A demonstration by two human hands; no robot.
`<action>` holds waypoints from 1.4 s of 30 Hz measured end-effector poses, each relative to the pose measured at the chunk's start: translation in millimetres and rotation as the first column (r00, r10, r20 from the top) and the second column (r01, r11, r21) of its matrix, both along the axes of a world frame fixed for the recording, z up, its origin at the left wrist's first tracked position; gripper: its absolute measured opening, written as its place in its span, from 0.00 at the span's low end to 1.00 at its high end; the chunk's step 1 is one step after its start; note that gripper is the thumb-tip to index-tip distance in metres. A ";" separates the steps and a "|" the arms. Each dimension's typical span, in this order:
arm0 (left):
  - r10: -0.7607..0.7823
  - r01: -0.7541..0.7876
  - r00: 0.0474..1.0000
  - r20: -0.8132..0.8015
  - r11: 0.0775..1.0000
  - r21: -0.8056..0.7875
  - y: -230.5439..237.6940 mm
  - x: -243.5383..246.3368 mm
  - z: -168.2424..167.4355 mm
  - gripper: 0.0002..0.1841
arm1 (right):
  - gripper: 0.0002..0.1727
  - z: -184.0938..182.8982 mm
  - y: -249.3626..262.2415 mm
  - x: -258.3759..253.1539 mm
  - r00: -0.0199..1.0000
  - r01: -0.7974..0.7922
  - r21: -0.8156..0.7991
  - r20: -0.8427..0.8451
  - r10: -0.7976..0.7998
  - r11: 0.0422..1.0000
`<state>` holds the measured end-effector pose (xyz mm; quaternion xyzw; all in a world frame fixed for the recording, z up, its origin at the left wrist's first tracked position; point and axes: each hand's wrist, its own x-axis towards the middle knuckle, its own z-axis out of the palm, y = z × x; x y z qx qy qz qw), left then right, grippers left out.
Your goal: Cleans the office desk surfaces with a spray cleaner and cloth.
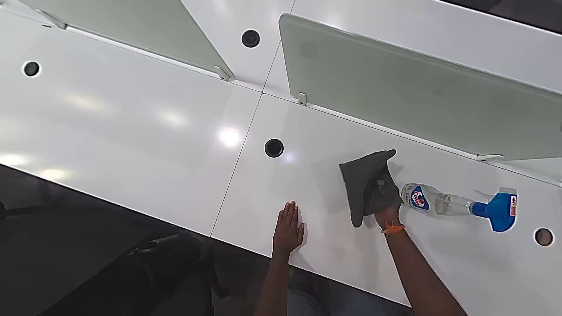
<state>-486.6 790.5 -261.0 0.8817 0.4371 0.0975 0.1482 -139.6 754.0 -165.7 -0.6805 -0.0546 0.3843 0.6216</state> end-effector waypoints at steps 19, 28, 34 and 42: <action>0.005 -0.006 0.999 -0.034 0.999 -0.032 -7.2 -0.8 4.3 0.37 | 0.41 -60.0 138.9 20.4 -0.115 -0.220 -0.825 0.551 0.826 0.520; 0.008 -0.009 0.999 -0.031 1.000 -0.016 -2.2 -0.5 -0.2 0.36 | 0.35 -60.6 225.2 41.7 0.039 -0.150 -0.779 0.611 0.791 0.609; 0.003 -0.003 1.000 -0.023 1.000 -0.003 -1.5 -1.9 -0.8 0.36 | 0.35 -59.1 188.8 57.1 -0.036 -0.254 -0.776 0.605 0.796 0.578; -0.015 0.015 1.000 -0.015 1.000 0.016 0.0 -2.6 -1.6 0.37 | 0.36 -59.8 16.3 18.9 -0.040 -0.253 -0.801 0.570 0.821 0.543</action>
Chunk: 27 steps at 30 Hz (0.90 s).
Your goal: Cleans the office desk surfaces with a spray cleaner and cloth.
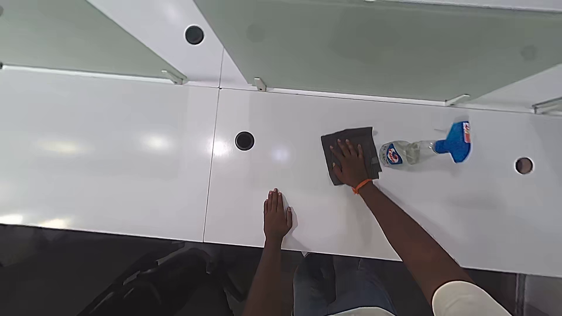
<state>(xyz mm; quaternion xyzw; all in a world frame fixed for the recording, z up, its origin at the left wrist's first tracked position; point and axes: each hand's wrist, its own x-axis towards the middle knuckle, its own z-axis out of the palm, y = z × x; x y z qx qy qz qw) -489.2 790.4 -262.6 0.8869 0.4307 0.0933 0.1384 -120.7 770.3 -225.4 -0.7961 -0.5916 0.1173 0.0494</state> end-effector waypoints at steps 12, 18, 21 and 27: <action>-0.019 0.018 1.000 0.009 0.999 0.043 2.0 -1.2 -3.0 0.37 | 0.35 1.7 -289.8 -128.4 0.965 0.263 -0.110 0.025 -0.262 0.959; -0.005 0.005 1.000 0.001 0.999 0.040 1.8 1.5 -3.2 0.37 | 0.46 -2.0 -286.5 -126.6 0.949 0.312 -0.085 0.066 -0.307 0.946; 0.005 -0.005 1.000 -0.017 0.999 0.039 1.2 3.7 -2.2 0.38 | 0.48 -2.7 -251.5 -125.9 0.961 0.272 -0.120 0.086 -0.263 0.955; 0.007 -0.007 1.000 -0.004 1.000 -0.008 -1.7 6.1 -2.0 0.39 | 0.45 2.0 -156.6 -136.0 0.995 -0.099 -0.157 0.014 0.103 0.983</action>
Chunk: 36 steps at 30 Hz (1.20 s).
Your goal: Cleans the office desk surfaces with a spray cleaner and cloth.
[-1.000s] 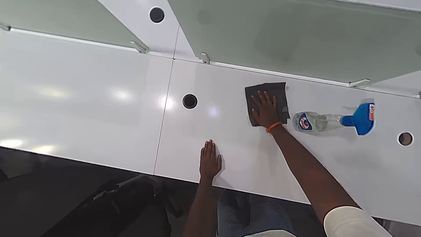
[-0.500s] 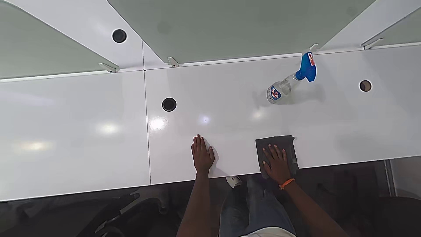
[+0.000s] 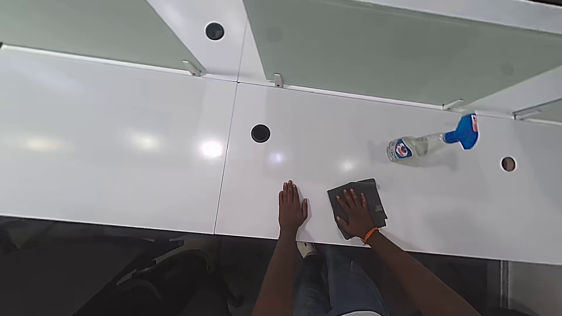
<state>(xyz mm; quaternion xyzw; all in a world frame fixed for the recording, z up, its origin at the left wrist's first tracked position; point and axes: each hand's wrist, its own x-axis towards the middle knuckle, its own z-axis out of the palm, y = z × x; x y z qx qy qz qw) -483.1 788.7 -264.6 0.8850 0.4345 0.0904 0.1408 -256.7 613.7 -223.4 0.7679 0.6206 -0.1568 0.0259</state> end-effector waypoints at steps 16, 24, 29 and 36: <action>0.156 -0.155 0.984 0.085 0.988 -0.022 -3.1 0.4 12.2 0.42 | 0.33 -1.8 303.1 -21.4 0.278 -0.945 0.054 -0.395 0.876 0.324; 0.103 -0.096 0.985 0.140 0.994 -0.054 -0.8 0.6 15.9 0.38 | 0.37 -10.4 357.3 -45.3 0.411 -0.896 0.117 -0.141 0.901 0.427; 0.065 -0.041 0.959 0.274 0.995 -0.092 0.0 -4.4 16.8 0.40 | 0.39 -8.5 360.4 -64.3 0.757 -0.640 0.175 -0.021 0.653 0.748; 0.292 -0.266 0.745 0.600 0.955 -0.135 -7.3 -30.1 21.2 0.33 | 0.36 -3.9 370.7 -130.3 0.984 -0.177 0.199 0.006 0.179 0.964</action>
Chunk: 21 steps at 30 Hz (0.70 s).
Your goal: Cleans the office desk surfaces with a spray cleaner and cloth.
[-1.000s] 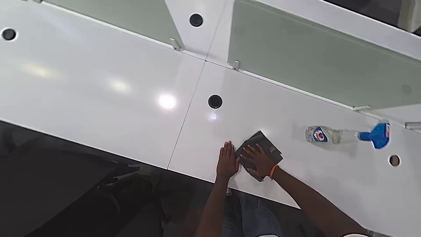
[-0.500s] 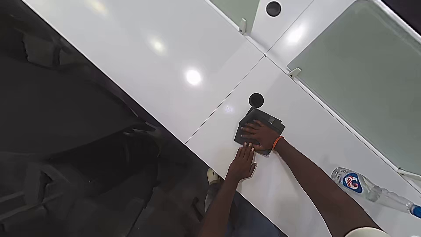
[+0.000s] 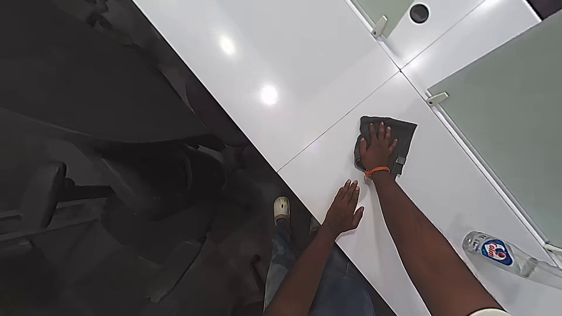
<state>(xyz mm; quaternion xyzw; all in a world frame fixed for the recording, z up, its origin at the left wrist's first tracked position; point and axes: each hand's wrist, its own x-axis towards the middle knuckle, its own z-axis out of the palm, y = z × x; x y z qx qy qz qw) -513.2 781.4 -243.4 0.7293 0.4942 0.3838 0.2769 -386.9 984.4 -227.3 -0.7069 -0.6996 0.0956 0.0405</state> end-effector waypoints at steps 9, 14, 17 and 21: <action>0.361 -0.370 0.929 -0.085 0.919 -0.134 -92.0 -176.4 -8.9 0.33 | 0.36 -12.8 13.3 -66.0 0.985 0.148 0.044 0.084 -0.152 0.988; 0.469 -0.494 0.864 -0.184 0.860 -0.127 -111.3 -265.2 -24.0 0.33 | 0.34 -14.4 -44.8 -118.4 0.994 -0.110 0.051 0.000 0.110 0.993; 0.510 -0.528 0.843 -0.173 0.845 -0.081 -99.0 -277.5 -17.6 0.33 | 0.34 -20.1 -86.7 -152.3 0.968 -0.248 0.048 -0.021 0.249 0.968; 0.456 -0.473 0.874 -0.165 0.877 -0.084 -80.0 -266.3 0.3 0.34 | 0.28 -21.7 -154.4 -184.5 0.887 -0.431 0.043 -0.163 0.432 0.902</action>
